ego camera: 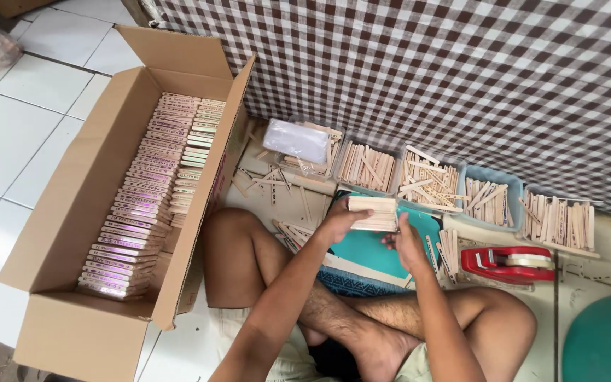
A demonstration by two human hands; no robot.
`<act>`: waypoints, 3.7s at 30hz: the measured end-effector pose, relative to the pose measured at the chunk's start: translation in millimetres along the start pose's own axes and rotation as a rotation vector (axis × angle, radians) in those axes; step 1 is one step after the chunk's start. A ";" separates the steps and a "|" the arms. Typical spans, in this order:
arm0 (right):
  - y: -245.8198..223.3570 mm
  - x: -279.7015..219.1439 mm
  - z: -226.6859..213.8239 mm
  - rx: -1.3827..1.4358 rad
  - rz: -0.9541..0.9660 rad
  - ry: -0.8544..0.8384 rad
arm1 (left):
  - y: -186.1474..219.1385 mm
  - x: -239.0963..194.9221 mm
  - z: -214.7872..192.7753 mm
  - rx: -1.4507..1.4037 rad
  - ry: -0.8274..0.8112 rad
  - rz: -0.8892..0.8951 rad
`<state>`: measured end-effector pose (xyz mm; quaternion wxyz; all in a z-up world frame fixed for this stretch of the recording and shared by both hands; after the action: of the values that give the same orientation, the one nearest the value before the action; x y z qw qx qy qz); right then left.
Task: The person sits on the floor and organizes wooden popsicle sticks. They gather sticks from a green basin and a pile on the floor, arrange them into neat stacks on a blue cutting board, and then place the stacks into a large cardboard box.
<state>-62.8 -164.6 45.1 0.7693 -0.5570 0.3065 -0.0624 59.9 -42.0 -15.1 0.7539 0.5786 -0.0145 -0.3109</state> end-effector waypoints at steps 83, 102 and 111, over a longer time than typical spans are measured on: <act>39.2 38.2 -32.1 0.154 -0.037 0.143 | 39.4 -34.0 48.9 0.301 -0.319 0.495; -10.8 19.0 -24.5 -0.244 -0.325 0.088 | -50.0 25.2 21.2 0.499 -0.180 0.343; 27.6 38.1 -36.3 -0.369 -0.119 0.123 | -8.9 9.2 20.1 0.604 -0.037 0.477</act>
<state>-58.6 -200.7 -1.9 0.6288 -0.7010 0.3257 -0.0846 55.6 -65.0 -19.4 0.6004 0.7493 -0.2530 -0.1189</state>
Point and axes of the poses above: each hand's wrist, its own x-axis towards the middle knuckle, its own z-axis out of the palm, y = z × x, the point moved 9 cm from there along x, towards the middle knuckle, and after that the axes turned 4 degrees about z, right-handed, at the moved point
